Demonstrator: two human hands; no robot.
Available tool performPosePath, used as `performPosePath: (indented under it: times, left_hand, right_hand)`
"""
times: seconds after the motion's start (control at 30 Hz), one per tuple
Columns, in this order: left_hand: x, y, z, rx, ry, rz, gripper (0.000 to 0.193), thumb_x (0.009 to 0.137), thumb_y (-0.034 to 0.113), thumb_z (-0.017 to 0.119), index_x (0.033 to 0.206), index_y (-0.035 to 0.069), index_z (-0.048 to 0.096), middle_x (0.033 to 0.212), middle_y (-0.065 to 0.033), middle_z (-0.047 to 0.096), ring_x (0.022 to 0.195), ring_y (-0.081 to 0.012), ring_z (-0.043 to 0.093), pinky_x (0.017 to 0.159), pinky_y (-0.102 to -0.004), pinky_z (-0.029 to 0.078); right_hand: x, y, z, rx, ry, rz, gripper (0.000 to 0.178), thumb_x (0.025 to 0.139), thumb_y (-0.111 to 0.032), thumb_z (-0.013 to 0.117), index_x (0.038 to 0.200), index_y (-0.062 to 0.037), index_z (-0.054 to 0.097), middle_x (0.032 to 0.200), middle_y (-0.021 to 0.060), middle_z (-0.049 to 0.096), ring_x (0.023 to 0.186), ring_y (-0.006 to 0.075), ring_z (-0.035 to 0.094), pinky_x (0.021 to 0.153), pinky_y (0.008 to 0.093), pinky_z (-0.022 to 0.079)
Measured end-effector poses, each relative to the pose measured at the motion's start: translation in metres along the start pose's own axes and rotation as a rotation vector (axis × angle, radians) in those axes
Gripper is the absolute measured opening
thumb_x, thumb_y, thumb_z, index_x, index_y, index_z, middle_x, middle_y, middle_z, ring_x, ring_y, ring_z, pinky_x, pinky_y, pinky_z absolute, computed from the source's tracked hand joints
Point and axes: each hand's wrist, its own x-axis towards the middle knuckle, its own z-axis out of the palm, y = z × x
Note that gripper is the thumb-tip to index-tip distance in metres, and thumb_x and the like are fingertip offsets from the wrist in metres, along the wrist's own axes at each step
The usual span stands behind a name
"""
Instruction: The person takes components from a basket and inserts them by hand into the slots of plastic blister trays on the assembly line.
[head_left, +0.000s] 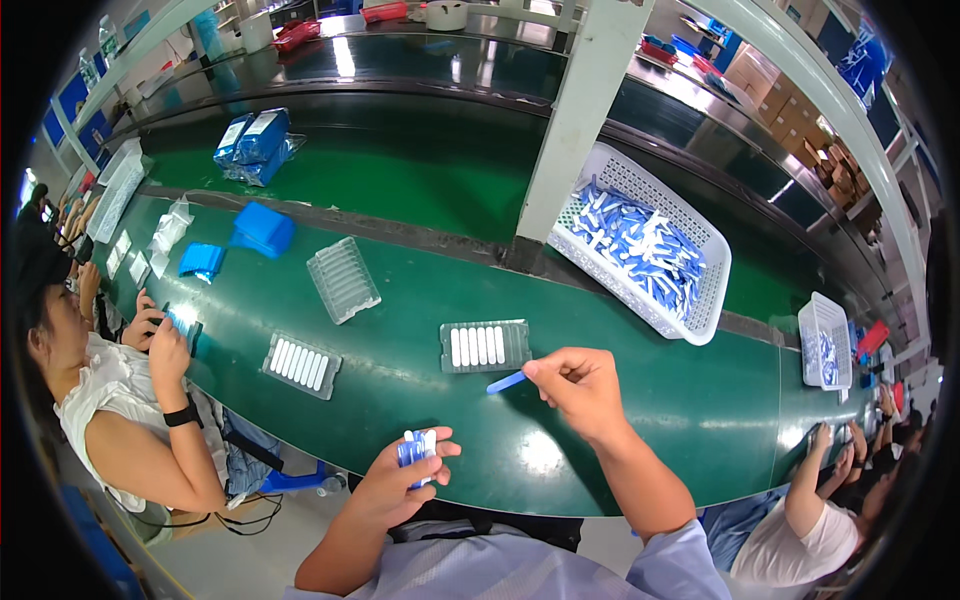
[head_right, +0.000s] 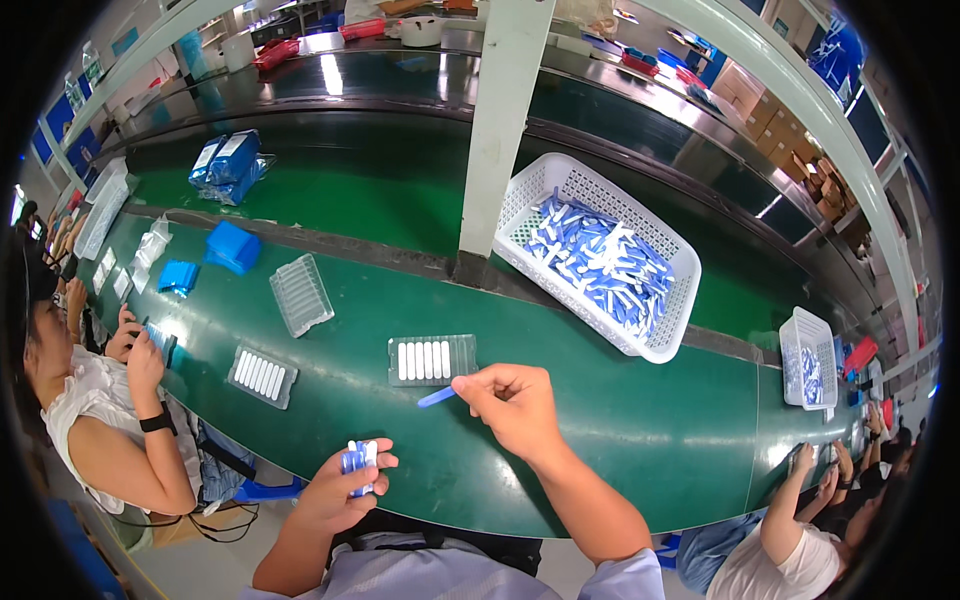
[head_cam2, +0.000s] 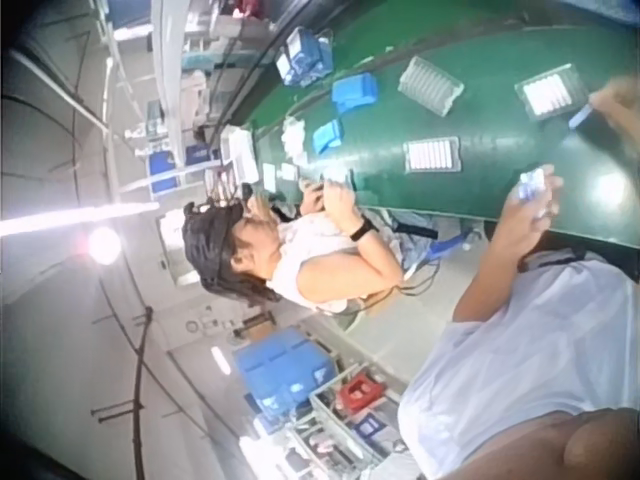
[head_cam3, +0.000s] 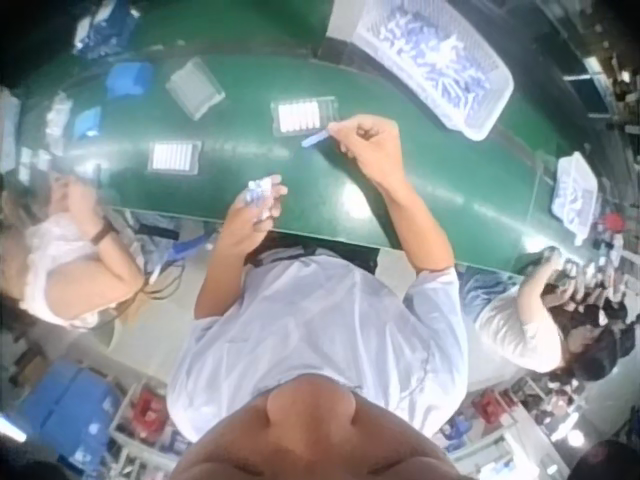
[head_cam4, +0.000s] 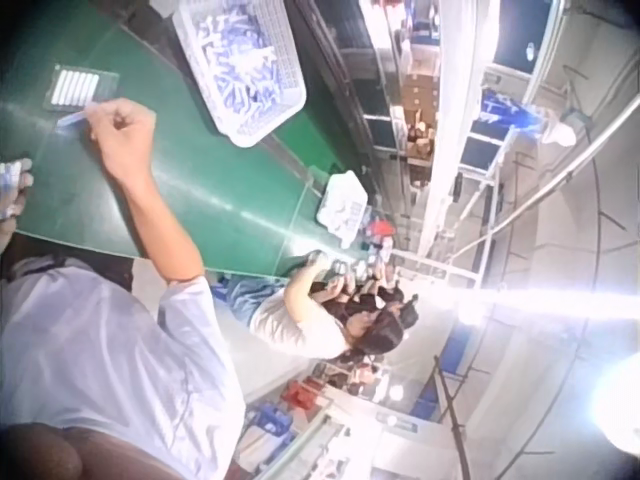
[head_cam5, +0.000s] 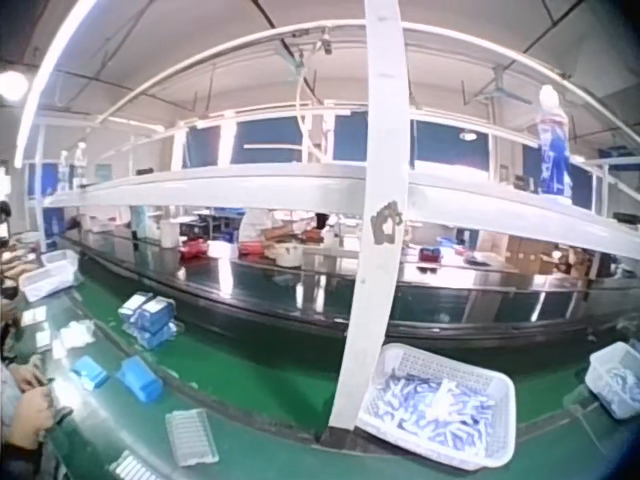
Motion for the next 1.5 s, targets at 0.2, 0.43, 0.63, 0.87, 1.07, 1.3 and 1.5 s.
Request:
performPosePath:
  times: [0.2, 0.43, 0.63, 0.87, 1.07, 1.3, 1.5]
  left_hand:
    - [-0.012, 0.000, -0.012, -0.010, -0.085, 0.006, 0.043, 0.098, 0.000, 0.056, 0.140, -0.002, 0.046, 0.124, -0.0174, 0.062, 0.089, -0.0202, 0.064, 0.049, -0.0202, 0.034]
    - [-0.007, -0.002, -0.008, 0.029, -0.128, -0.108, 0.039, 0.101, 0.010, 0.052, 0.137, -0.005, 0.047, 0.118, -0.0190, 0.062, 0.079, -0.0211, 0.065, 0.045, -0.0209, 0.031]
    - [-0.009, 0.004, 0.006, 0.038, -0.124, -0.087, 0.040, 0.100, 0.011, 0.052, 0.136, -0.006, 0.047, 0.118, -0.0196, 0.062, 0.079, -0.0204, 0.063, 0.044, -0.0209, 0.029]
    - [-0.011, 0.007, 0.008, 0.120, -0.141, -0.079, 0.046, 0.095, -0.002, 0.053, 0.139, -0.006, 0.045, 0.123, -0.0194, 0.061, 0.083, -0.0191, 0.062, 0.046, -0.0204, 0.031]
    - [0.000, 0.002, 0.019, 0.242, -0.251, -0.127, 0.047, 0.096, 0.000, 0.054, 0.142, -0.005, 0.044, 0.102, -0.0182, 0.069, 0.072, -0.0072, 0.059, 0.049, -0.0191, 0.033]
    - [0.000, -0.010, 0.036, 0.557, -0.163, 0.109, 0.052, 0.100, 0.004, 0.052, 0.148, -0.003, 0.033, 0.093, -0.0160, 0.069, 0.066, -0.0073, 0.059, 0.048, -0.0204, 0.033]
    - [-0.001, -0.001, 0.041, 0.419, -0.209, -0.022, 0.043, 0.104, 0.011, 0.049, 0.143, -0.004, 0.039, 0.104, -0.0180, 0.069, 0.071, -0.0103, 0.061, 0.050, -0.0189, 0.036]
  right_hand:
    - [0.043, 0.004, -0.025, -0.069, -0.095, 0.031, 0.012, 0.091, -0.005, 0.070, 0.084, 0.0050, 0.069, 0.075, 0.0079, 0.071, 0.057, 0.0079, 0.061, 0.052, 0.0226, 0.049]
    - [0.087, 0.009, -0.023, -0.698, -0.301, -0.120, 0.016, 0.082, -0.007, 0.074, 0.094, 0.0013, 0.068, 0.072, 0.0053, 0.064, 0.065, 0.0143, 0.060, 0.061, 0.0311, 0.048]
    - [0.089, -0.001, -0.020, -0.816, -0.372, -0.215, 0.037, 0.077, -0.007, 0.079, 0.109, 0.0001, 0.064, 0.070, 0.0046, 0.051, 0.062, 0.0158, 0.047, 0.060, 0.0323, 0.042]
    - [0.032, 0.001, 0.007, -0.498, -0.163, -0.253, 0.024, 0.080, -0.013, 0.079, 0.100, -0.0039, 0.068, 0.066, 0.0040, 0.053, 0.060, 0.0176, 0.052, 0.057, 0.0310, 0.043]
    - [-0.033, 0.000, 0.039, -0.587, -0.441, -0.279, 0.019, 0.084, -0.018, 0.077, 0.100, -0.0078, 0.074, 0.069, 0.0045, 0.059, 0.058, 0.0185, 0.056, 0.054, 0.0327, 0.046]
    - [-0.039, -0.005, 0.034, -0.562, -0.482, -0.044, 0.015, 0.086, -0.018, 0.076, 0.096, -0.0073, 0.075, 0.078, 0.0072, 0.067, 0.061, 0.0189, 0.061, 0.057, 0.0310, 0.049]
    - [-0.040, 0.012, 0.018, -0.103, -0.486, 0.260, 0.014, 0.087, -0.009, 0.075, 0.100, -0.0039, 0.073, 0.082, 0.0052, 0.070, 0.067, 0.0140, 0.064, 0.059, 0.0261, 0.048]
